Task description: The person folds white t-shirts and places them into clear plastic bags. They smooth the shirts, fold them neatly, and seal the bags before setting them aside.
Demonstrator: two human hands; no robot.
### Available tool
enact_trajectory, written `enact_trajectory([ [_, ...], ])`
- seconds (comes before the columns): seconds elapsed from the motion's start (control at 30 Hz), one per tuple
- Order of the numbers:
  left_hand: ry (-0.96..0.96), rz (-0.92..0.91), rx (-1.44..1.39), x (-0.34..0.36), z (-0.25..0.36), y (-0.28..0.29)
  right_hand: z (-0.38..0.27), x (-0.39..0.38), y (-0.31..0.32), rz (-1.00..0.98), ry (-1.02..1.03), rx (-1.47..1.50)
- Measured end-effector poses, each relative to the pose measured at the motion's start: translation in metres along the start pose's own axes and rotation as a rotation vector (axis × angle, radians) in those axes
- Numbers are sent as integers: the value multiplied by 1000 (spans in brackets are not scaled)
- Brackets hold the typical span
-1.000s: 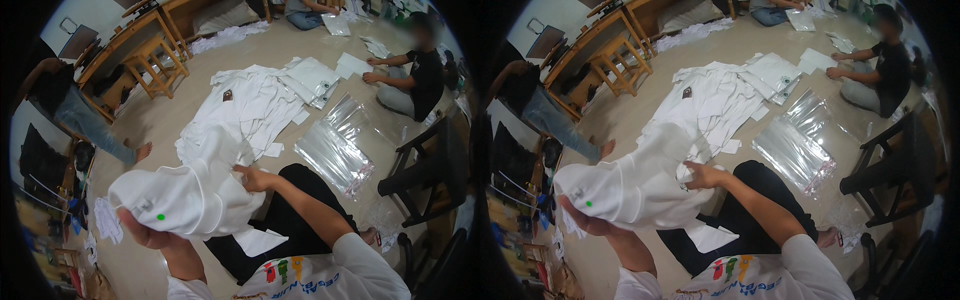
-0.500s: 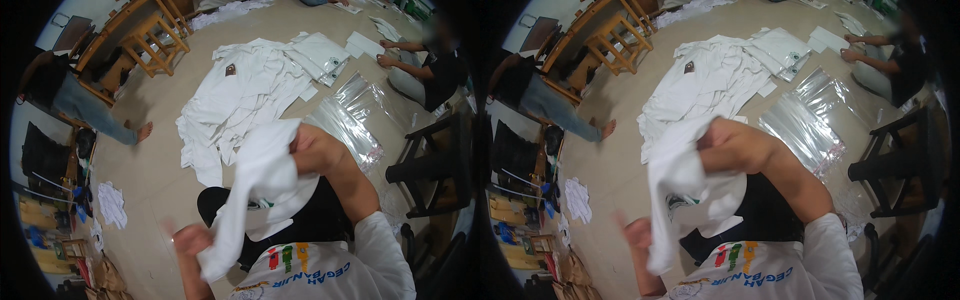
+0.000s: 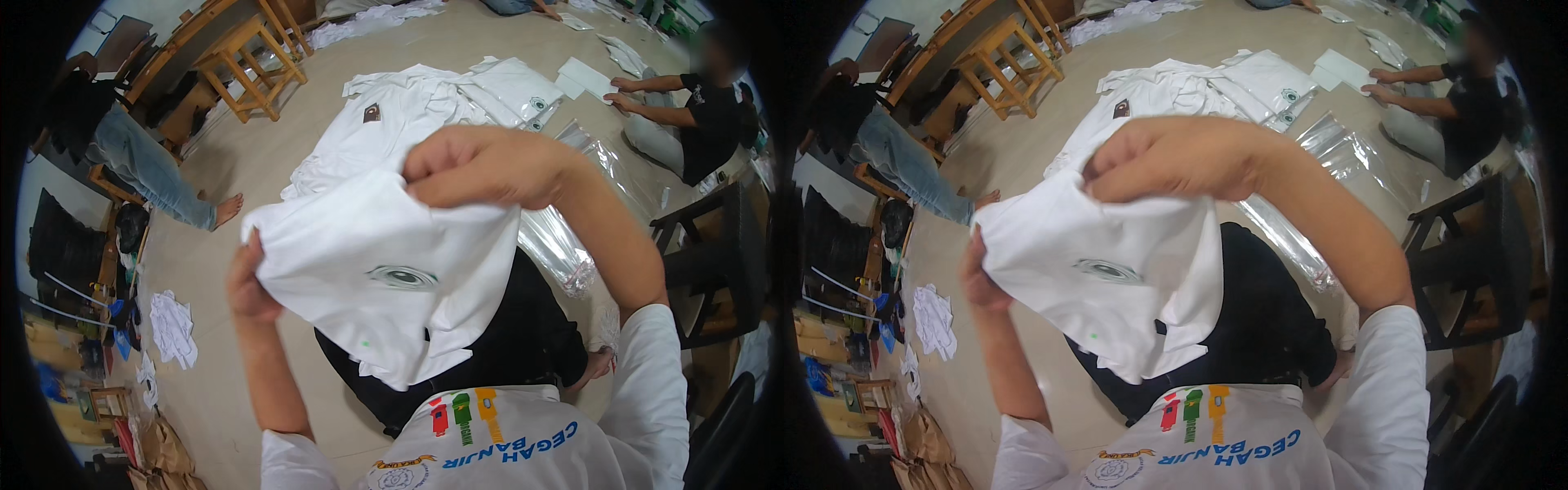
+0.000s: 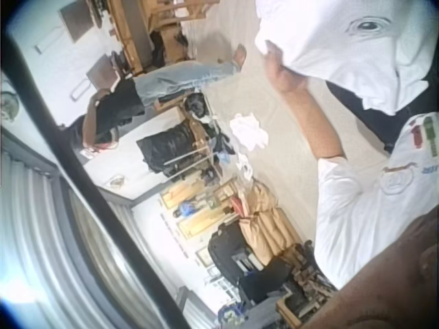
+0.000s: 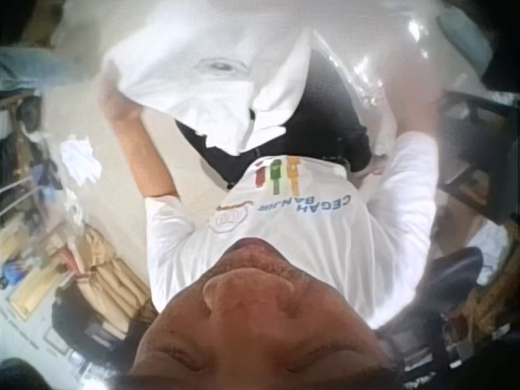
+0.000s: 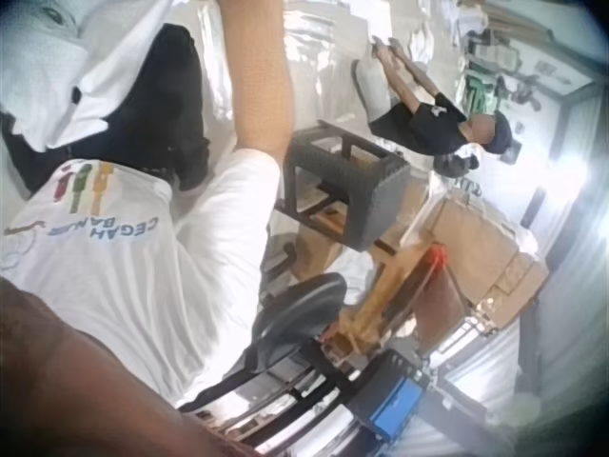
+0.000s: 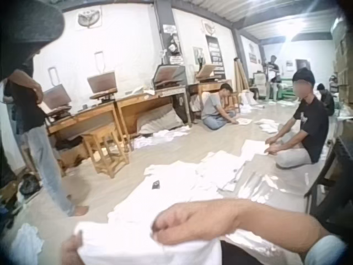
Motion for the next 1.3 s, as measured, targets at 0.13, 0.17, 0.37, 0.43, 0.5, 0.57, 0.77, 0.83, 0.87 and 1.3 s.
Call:
enact_trajectory([
  [0.13,-336,566,518,11,139,-5,-12,-19,34,-31,185,-396],
  [0.17,-393,583,534,17,169,-21,-2,-16,41,-28,115,-409],
  [0.37,-526,317,1077,13,294,-27,-15,-25,72,94,189,-665],
  [0.43,-298,170,1346,34,251,23,-28,-37,89,222,257,-590],
  [0.5,-82,212,1402,41,202,30,-42,-48,98,280,307,-579],
  [0.57,-94,254,1119,48,203,42,-49,-52,111,319,282,-663],
  [0.77,-504,586,953,77,288,19,-37,-63,142,223,-134,-792],
  [0.83,-649,709,1034,92,317,-3,-38,-72,154,264,-217,-826],
  [0.87,-708,765,1118,96,335,-19,-41,-72,163,297,-158,-854],
  [1.3,-653,657,1185,100,414,-56,-101,-123,272,750,748,108],
])
Point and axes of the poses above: each hand's wrist, its own x-axis towards the middle knuckle, its own y-axis out of the back of the hand, z = x × y, the point moved 5 cm from there along x, towards the middle knuckle, and after that the axes turned 6 degrees about z, right-handed, at the moved point
